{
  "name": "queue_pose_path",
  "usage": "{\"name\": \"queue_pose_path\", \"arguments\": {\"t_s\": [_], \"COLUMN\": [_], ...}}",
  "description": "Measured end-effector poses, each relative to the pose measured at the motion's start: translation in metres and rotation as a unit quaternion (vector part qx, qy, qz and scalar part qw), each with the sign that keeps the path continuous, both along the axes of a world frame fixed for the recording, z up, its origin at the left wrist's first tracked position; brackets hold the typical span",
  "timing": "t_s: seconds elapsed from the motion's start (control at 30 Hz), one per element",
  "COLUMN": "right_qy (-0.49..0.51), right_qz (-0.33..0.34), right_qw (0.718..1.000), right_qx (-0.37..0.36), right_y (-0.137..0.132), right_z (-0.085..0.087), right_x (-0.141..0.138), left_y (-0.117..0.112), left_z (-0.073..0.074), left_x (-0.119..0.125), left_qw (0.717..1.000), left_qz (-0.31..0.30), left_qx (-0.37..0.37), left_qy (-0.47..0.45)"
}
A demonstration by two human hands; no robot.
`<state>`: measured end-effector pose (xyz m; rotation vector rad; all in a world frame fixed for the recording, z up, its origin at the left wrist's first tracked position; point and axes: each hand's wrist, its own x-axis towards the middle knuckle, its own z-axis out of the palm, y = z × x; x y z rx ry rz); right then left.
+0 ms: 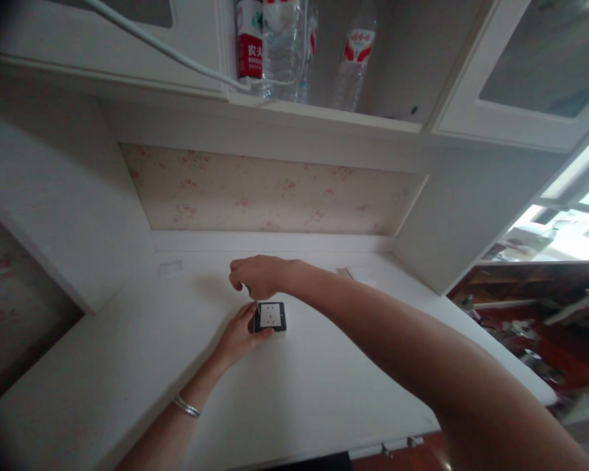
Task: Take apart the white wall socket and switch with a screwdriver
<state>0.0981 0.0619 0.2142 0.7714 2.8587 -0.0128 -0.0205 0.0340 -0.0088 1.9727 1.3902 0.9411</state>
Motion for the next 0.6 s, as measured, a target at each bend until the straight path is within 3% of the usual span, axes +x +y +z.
{"name": "queue_pose_path", "arguments": {"t_s": [0.23, 0.43, 0.6], "right_qy": [0.094, 0.079, 0.091], "right_qz": [-0.101, -0.189, -0.216], "right_qw": [0.988, 0.977, 0.971], "right_qx": [0.073, 0.056, 0.052], "right_y": [-0.006, -0.018, -0.022], "right_z": [0.004, -0.009, -0.017], "right_x": [0.039, 0.075, 0.090], "left_y": [0.004, 0.004, 0.004], "left_z": [-0.009, -0.012, -0.014], "left_x": [0.001, 0.000, 0.001], "left_qw": [1.000, 1.000, 1.000], "left_qz": [-0.003, -0.003, 0.003], "left_qx": [0.022, 0.027, 0.027], "left_qy": [-0.004, 0.004, 0.005]}}
